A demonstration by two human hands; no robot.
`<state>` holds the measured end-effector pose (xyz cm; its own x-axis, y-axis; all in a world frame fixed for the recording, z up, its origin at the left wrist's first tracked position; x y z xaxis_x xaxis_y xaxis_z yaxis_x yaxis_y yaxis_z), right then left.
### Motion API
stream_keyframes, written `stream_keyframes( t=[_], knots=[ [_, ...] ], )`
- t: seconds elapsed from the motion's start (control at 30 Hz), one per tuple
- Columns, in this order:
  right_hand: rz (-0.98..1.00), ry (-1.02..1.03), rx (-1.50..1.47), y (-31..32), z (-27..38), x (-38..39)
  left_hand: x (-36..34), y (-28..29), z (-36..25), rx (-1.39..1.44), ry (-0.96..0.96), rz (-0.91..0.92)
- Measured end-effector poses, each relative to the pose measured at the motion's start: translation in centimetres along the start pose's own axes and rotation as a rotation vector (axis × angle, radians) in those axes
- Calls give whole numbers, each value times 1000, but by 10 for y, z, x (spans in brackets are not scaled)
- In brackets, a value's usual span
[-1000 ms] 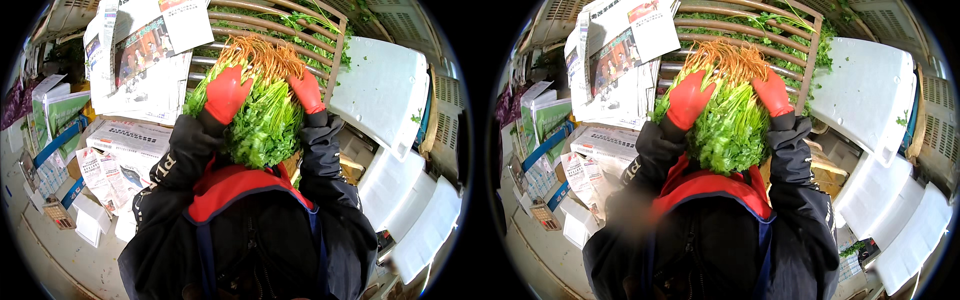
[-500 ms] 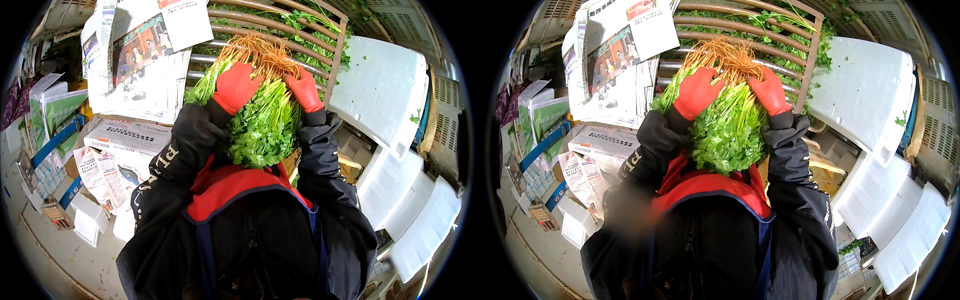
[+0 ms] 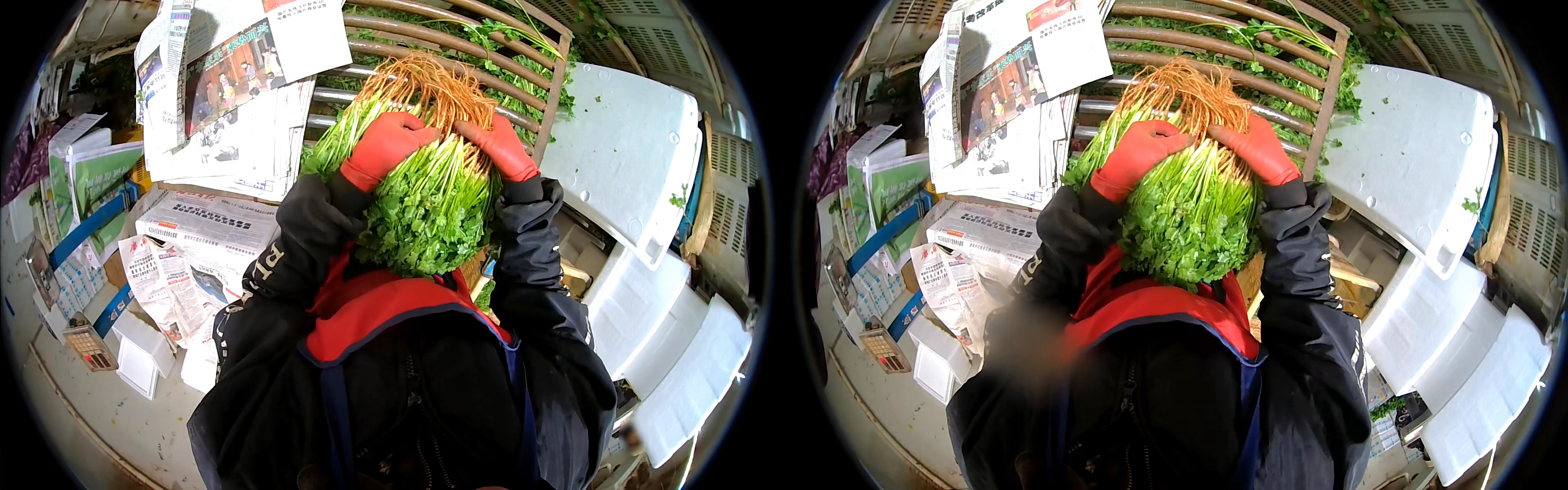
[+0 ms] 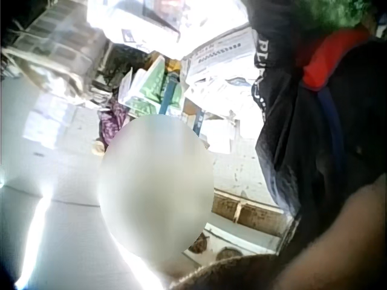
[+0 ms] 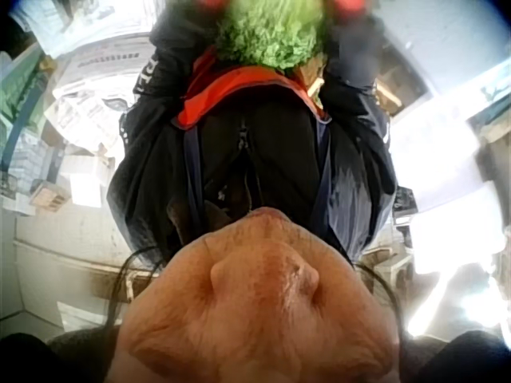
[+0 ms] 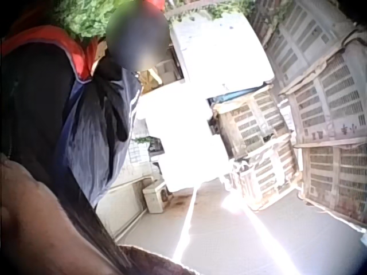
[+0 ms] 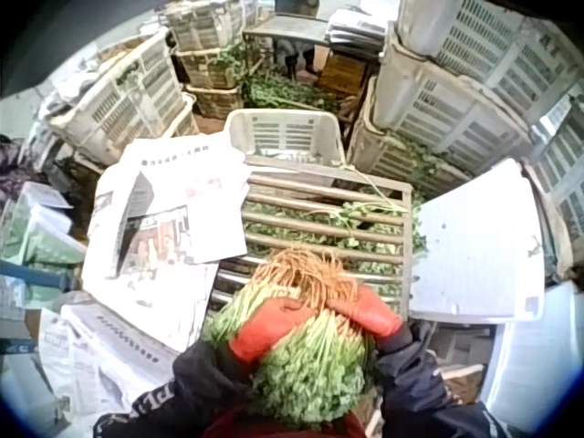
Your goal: The person removes cilantro from a plastic crate, pulls away debris by hand, organizes the stems into bundles, trims the ends with scissors, and places the bundles into a cardboard box lined with newspaper.
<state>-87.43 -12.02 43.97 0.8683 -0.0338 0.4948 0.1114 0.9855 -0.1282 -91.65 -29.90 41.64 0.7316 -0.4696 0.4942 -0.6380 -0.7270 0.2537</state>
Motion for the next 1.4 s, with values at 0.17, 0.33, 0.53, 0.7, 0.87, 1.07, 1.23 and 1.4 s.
stream_keyframes(
  t=[0.17, 0.33, 0.53, 0.7, 0.87, 1.07, 1.23, 1.4],
  knots=[
    [18, -78, 41, 1, -3, 7, 29, 7, -23, -231, -204, -380],
    [119, 118, 24, -16, 14, 3, 48, -16, -50, -463, -419, -556],
    [-61, 14, -36, -10, -8, -2, 39, -3, -43, -283, -338, -452],
    [-142, -18, -237, 0, -9, 14, 14, 20, -28, -208, -158, -348],
    [-180, 23, -229, 4, -6, 15, -6, 10, -18, -688, -160, -288],
    [-130, -3, -223, 9, -14, 9, -12, -11, -17, -674, -200, -116],
    [-154, -39, -243, 10, -18, 8, -29, -10, 0, -390, -187, 10],
    [-162, 43, -290, 12, -23, 4, -3, -6, -22, -160, -286, -128]
  ],
)
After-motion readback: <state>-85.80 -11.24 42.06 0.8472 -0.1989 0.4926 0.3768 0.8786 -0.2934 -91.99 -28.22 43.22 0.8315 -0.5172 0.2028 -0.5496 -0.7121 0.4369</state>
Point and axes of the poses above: each hand's wrist, its own x-axis away from the middle knuckle, its own y-axis out of the back of the hand, z = x × y, the point moved 6 cm from there along -x, towards the middle knuckle, and after that the axes turned 11 degrees about -x, right-handed, at the moved point
